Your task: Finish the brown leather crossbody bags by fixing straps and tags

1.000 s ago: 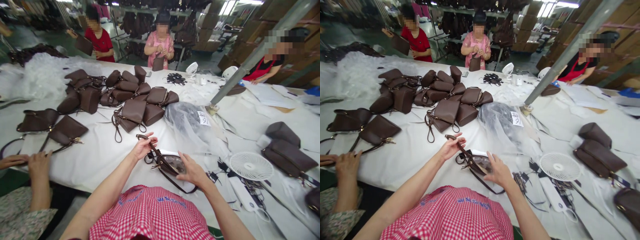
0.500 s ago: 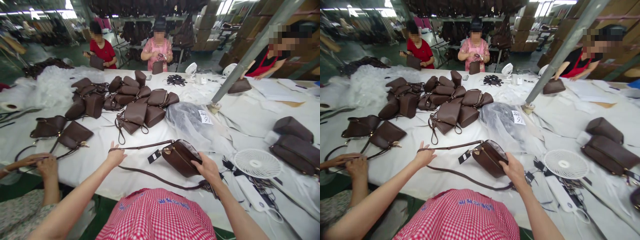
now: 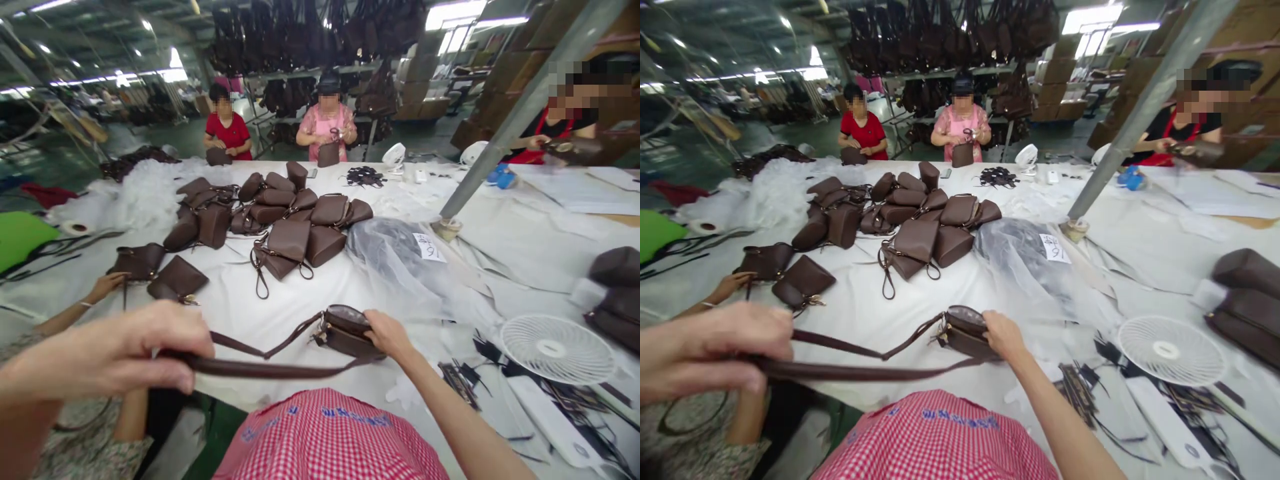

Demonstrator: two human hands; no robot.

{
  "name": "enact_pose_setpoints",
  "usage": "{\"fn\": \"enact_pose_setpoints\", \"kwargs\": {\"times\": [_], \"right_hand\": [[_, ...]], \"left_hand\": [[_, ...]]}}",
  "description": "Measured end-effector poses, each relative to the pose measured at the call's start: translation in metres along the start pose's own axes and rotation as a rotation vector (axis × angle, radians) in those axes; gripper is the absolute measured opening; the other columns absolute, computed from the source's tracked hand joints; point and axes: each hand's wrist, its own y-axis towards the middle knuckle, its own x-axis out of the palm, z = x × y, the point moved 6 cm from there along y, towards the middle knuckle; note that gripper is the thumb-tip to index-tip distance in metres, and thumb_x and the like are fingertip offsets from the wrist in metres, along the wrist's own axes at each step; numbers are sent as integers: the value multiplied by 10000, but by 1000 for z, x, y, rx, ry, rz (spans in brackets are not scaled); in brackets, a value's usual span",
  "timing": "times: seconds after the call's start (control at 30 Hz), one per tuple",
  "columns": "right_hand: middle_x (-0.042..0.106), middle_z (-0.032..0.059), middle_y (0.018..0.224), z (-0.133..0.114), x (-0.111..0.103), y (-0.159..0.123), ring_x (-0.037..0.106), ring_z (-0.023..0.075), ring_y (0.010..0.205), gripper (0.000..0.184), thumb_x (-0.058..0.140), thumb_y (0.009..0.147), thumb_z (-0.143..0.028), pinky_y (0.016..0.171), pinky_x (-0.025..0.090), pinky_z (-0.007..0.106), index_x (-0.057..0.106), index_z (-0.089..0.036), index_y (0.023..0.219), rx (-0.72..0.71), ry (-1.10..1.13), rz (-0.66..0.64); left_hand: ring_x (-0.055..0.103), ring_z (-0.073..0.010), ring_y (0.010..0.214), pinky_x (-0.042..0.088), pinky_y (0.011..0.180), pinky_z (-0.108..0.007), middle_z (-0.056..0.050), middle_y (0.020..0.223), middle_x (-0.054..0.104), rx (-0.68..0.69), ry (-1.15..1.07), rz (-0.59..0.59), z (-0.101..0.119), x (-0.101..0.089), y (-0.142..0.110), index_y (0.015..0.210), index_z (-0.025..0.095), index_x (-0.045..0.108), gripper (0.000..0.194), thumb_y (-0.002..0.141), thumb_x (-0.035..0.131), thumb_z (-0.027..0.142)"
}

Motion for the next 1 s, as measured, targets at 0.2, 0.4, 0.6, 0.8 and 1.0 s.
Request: {"fn": "enact_pose_setpoints", "kwargs": {"times": [0.2,0.4,0.6,0.8,1.0], "right_hand": [[478,164,1403,-52,-68,15,436,295,1305,622,450,868,-533,1081,337,492,405,-187,1383,-108,691,25],[653,106,1152,-141,-241,-13,664,250,924,982,456,688,-846,805,516,434,221,-300,1469,-550,1321,-129],[622,3,762,-112,-345,-54,287,24,410,356,773,712,-414,395,283,234,650,-242,998,-428,1374,311],[671,24,794,-42,-373,-100,150,21,396,346,717,755,-411,376,110,255,674,-253,1059,-228,1264,596],[647,15,700,30,-384,-146,147,4,374,232,720,744,-369,437,46,274,702,-258,947,-33,1194,887]], "left_hand": [[555,-87,658,401,645,-199,32,666,557,460,129,256,119,-62,54,719,124,671,115,774,678,225],[611,-119,799,371,689,-195,73,611,491,761,456,153,242,-46,107,613,79,605,129,662,662,-25],[613,-139,917,417,760,-248,7,838,602,1028,185,248,261,-46,133,925,41,643,198,865,477,131],[525,-262,1178,409,976,-378,-157,1304,551,709,-311,188,111,21,217,1314,157,503,653,741,727,378],[600,-160,751,462,767,-287,-26,786,674,343,-480,-591,6,176,242,856,162,710,458,627,768,555]]}}
